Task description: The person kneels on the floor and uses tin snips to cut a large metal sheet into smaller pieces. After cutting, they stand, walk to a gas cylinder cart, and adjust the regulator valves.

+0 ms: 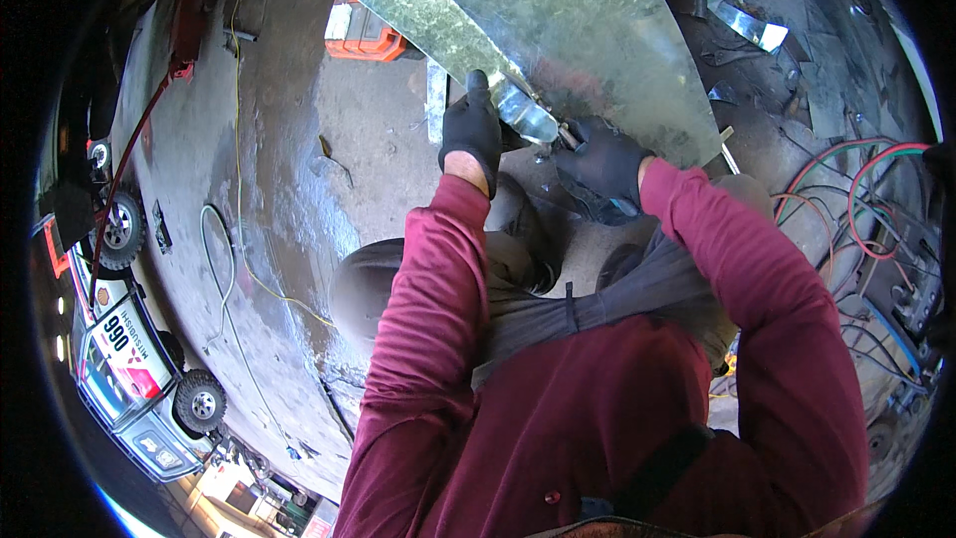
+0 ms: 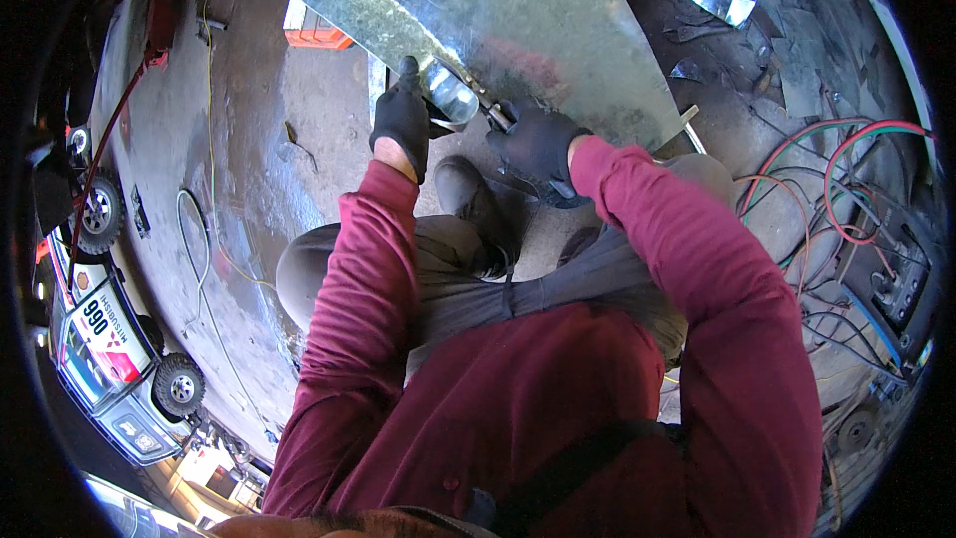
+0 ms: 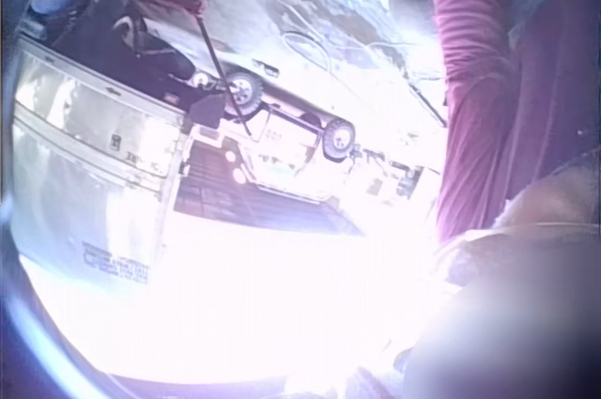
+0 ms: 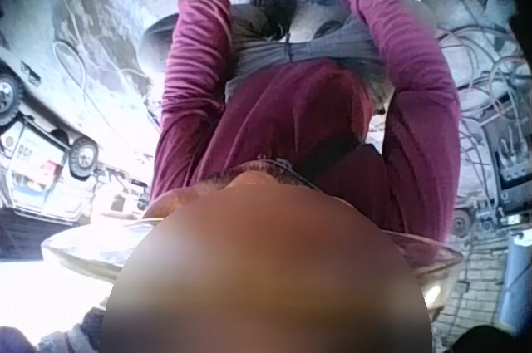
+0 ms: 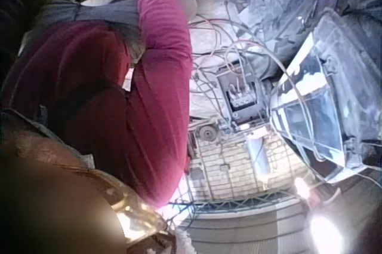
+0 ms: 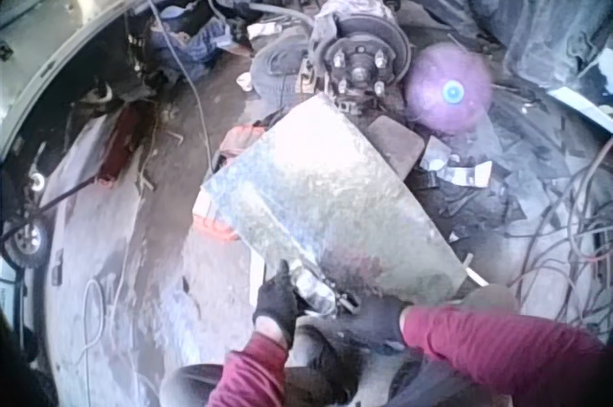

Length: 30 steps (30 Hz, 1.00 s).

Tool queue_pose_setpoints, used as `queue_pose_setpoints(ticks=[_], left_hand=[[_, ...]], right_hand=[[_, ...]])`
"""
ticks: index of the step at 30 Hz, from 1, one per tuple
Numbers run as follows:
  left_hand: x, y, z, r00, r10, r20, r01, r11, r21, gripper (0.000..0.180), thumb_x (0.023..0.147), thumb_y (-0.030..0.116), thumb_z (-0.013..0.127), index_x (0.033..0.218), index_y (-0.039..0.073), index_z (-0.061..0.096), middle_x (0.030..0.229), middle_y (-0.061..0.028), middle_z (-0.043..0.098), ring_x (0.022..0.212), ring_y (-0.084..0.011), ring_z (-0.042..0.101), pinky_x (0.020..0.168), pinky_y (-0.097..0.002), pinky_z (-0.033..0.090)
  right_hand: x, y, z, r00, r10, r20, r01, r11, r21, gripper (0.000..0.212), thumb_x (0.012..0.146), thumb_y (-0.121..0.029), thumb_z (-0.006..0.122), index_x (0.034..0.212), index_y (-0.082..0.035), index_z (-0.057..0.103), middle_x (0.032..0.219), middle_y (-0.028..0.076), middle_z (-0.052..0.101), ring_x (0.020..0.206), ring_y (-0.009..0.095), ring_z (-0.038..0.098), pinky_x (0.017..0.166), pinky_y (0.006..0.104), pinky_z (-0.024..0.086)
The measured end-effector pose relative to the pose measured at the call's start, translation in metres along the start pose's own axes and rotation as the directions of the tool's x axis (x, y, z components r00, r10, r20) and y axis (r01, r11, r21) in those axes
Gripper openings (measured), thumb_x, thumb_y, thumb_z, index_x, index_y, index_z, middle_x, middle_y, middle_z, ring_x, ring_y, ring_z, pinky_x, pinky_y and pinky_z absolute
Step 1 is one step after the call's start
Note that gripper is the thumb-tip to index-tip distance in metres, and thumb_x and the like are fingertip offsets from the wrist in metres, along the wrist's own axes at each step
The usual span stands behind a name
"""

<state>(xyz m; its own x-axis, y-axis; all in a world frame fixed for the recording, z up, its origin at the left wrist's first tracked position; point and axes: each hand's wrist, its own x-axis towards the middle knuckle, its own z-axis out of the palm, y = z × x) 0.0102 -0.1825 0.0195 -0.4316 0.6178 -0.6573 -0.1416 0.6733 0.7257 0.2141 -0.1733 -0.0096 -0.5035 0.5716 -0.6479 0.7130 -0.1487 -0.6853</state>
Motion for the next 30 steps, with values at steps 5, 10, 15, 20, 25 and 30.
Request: queue_pose_setpoints(ticks=[5, 10, 15, 20, 25, 30], left_hand=[[0.004, -0.004, 0.004, 0.994, 0.022, -0.104, -0.025, 0.999, -0.030, 0.065, 0.104, 0.055, 0.053, 0.126, -0.005, 0.064, 0.095, -0.0145, 0.068, 0.080, -0.0292, 0.070, 0.068, -0.0440, 0.063], [0.010, -0.008, 0.004, 0.996, -0.033, -0.078, 0.018, 0.983, -0.183, 0.059, 0.105, 0.051, 0.054, 0.131, -0.002, 0.062, 0.086, -0.0110, 0.063, 0.062, -0.0244, 0.063, 0.054, -0.0397, 0.056], [0.009, -0.007, 0.003, 0.994, -0.066, -0.081, 0.047, 0.974, -0.223, 0.057, 0.104, 0.049, 0.056, 0.130, -0.002, 0.060, 0.081, -0.0098, 0.059, 0.054, -0.0226, 0.058, 0.048, -0.0380, 0.051], [0.011, -0.009, 0.000, 0.997, -0.045, -0.059, 0.028, 0.961, -0.274, 0.059, 0.104, 0.051, 0.057, 0.124, -0.004, 0.061, 0.078, -0.0093, 0.058, 0.051, -0.0221, 0.057, 0.043, -0.0370, 0.048], [0.018, -0.013, 0.000, 0.998, -0.050, -0.026, 0.040, 0.959, -0.281, 0.058, 0.105, 0.051, 0.056, 0.118, -0.005, 0.060, 0.074, -0.0088, 0.056, 0.051, -0.0227, 0.057, 0.043, -0.0375, 0.048], [0.016, -0.014, 0.001, 0.998, -0.069, 0.009, 0.068, 0.938, -0.340, 0.056, 0.105, 0.053, 0.054, 0.108, -0.002, 0.061, 0.070, -0.0098, 0.055, 0.048, -0.0232, 0.056, 0.041, -0.0368, 0.045]], right_hand=[[-0.010, 0.001, 0.000, 1.000, -0.021, -0.004, 0.021, 1.000, -0.019, 0.052, 0.091, -0.041, 0.063, 0.123, -0.001, 0.063, 0.117, 0.030, 0.068, 0.111, 0.044, 0.067, 0.096, 0.0478, 0.051], [0.001, 0.002, -0.008, 0.988, -0.085, 0.125, 0.061, 0.982, 0.180, 0.039, 0.088, -0.037, 0.069, 0.104, -0.001, 0.069, 0.089, 0.020, 0.071, 0.085, 0.033, 0.071, 0.079, 0.0438, 0.054], [0.016, -0.003, -0.021, 0.962, -0.091, 0.257, -0.005, 0.936, 0.351, 0.033, 0.089, -0.035, 0.073, 0.089, -0.002, 0.070, 0.072, 0.011, 0.068, 0.063, 0.021, 0.066, 0.062, 0.0378, 0.052], [0.027, -0.001, -0.027, 0.927, -0.106, 0.361, -0.048, 0.919, 0.392, 0.035, 0.091, -0.038, 0.072, 0.086, -0.003, 0.071, 0.073, 0.012, 0.069, 0.060, 0.021, 0.066, 0.062, 0.0378, 0.053], [0.027, 0.009, -0.008, 0.975, -0.073, 0.210, 0.033, 0.982, 0.188, 0.042, 0.091, -0.041, 0.072, 0.102, -0.001, 0.070, 0.084, 0.015, 0.073, 0.072, 0.025, 0.069, 0.072, 0.0400, 0.055], [0.012, -0.001, 0.003, 0.991, -0.113, 0.064, 0.104, 0.985, 0.136, 0.044, 0.091, -0.041, 0.071, 0.110, -0.001, 0.068, 0.088, 0.016, 0.072, 0.079, 0.026, 0.070, 0.075, 0.0415, 0.055]])
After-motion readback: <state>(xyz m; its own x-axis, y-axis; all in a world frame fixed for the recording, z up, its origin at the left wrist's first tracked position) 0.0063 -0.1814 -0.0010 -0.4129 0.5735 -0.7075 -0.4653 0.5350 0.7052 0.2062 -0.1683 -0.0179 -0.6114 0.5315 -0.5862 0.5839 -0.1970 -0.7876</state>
